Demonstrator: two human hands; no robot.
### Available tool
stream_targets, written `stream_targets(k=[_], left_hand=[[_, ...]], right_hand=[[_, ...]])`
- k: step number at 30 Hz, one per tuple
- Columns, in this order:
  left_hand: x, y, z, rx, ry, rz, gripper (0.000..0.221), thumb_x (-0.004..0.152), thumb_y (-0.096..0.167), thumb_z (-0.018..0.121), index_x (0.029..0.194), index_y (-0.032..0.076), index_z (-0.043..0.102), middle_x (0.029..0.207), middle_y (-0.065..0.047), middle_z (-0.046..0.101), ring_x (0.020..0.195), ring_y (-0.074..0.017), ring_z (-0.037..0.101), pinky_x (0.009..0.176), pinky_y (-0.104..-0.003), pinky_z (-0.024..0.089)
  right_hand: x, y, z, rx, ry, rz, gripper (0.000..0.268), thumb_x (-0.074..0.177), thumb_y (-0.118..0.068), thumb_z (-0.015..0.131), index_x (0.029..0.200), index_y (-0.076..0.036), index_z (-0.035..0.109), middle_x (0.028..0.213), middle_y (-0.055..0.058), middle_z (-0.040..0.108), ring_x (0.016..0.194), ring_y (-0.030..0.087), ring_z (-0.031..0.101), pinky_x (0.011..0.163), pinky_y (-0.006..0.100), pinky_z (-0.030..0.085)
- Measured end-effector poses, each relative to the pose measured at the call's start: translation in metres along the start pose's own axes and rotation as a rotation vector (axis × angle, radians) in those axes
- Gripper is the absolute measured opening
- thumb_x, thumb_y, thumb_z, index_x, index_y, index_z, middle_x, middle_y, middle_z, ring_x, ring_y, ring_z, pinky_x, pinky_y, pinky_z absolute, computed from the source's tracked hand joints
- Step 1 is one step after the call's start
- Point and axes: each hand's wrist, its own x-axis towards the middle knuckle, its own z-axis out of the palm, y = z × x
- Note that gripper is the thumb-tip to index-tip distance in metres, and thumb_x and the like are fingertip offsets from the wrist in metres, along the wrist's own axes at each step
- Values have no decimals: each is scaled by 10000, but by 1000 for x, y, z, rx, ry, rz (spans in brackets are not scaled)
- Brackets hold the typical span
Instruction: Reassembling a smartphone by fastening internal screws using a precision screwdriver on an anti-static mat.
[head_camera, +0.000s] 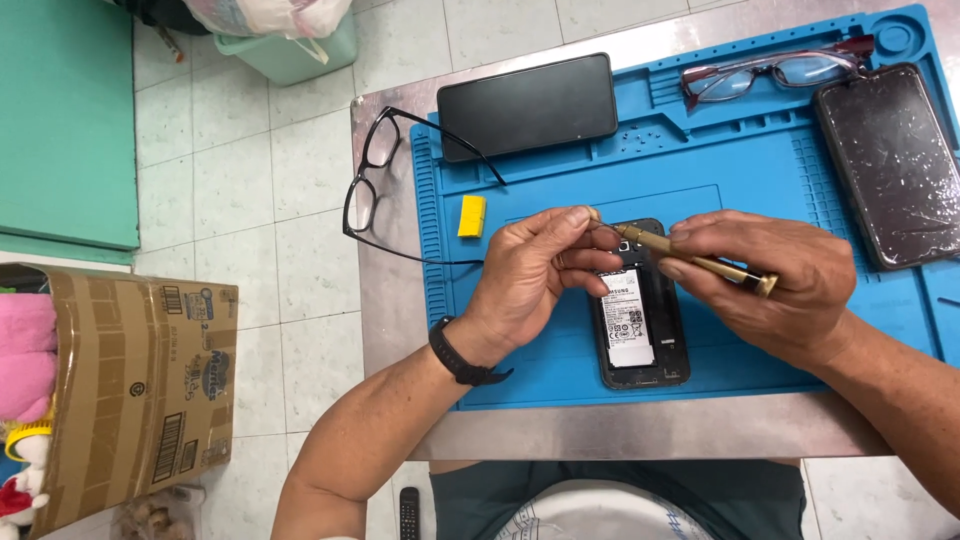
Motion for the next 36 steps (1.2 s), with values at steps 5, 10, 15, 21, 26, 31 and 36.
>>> stream_targets(k=[5, 10, 15, 21, 26, 31, 36], left_hand=[[0, 0, 1, 1, 7, -15, 328, 1034, 197, 704, 1219, -74, 698, 1069, -263, 774, 875, -317, 800, 620, -343, 679], [-1, -1, 3, -17, -15, -24, 353, 1049, 221, 687, 1237, -78, 694, 1074, -290, 768, 868, -333, 798, 632, -347, 680], [2, 4, 3, 38, -7, -11, 407, 1072, 291, 630, 1243, -74, 684, 1080, -307, 772, 871, -358, 798, 637, -344, 669], [12, 12, -7, 662, 137, 316, 397, 1039, 343, 574, 1155, 6, 748, 911, -107, 803, 611, -121, 716, 448, -205, 506], [20, 8, -19, 1142, 102, 526, 272, 1030, 238, 590, 1092, 75, 799, 952, -14, 827, 867, -119, 755, 749, -295, 605], [25, 2, -25, 1283, 34, 645, 230, 1029, 168, 604, 1101, 37, 779, 1039, -83, 827, 965, -244, 797, 821, -364, 637], [24, 3, -25, 1319, -47, 655, 202, 1028, 136, 617, 1099, 24, 769, 996, -89, 802, 915, -243, 765, 767, -370, 619]], right_hand=[[-9, 6, 2, -51, 22, 63, 134, 947, -48, 877, 1021, 23, 791, 1001, 172, 794, 998, 340, 806, 865, 374, 629], [-17, 16, 4, -33, 56, 34, 187, 956, -45, 873, 1084, 49, 776, 1047, 189, 792, 1017, 349, 805, 878, 386, 646], [-14, 15, 0, -3, 59, 66, 180, 959, -9, 867, 1080, 83, 771, 1054, 226, 781, 1015, 371, 798, 906, 419, 652], [4, 6, -18, 149, -32, -3, 255, 1028, -3, 643, 1106, 238, 617, 921, 364, 686, 844, 472, 777, 730, 483, 626], [-5, 26, -27, -66, -77, 0, 251, 1126, 17, 699, 1097, 265, 691, 942, 366, 721, 876, 476, 776, 665, 448, 562], [-29, 61, -29, -246, -104, -77, 313, 1221, -32, 815, 1401, 35, 568, 1011, 265, 776, 829, 374, 740, 673, 434, 489], [-29, 68, -25, -368, -151, -142, 318, 1209, -94, 865, 1373, 77, 653, 1034, 281, 796, 773, 359, 710, 643, 425, 468]])
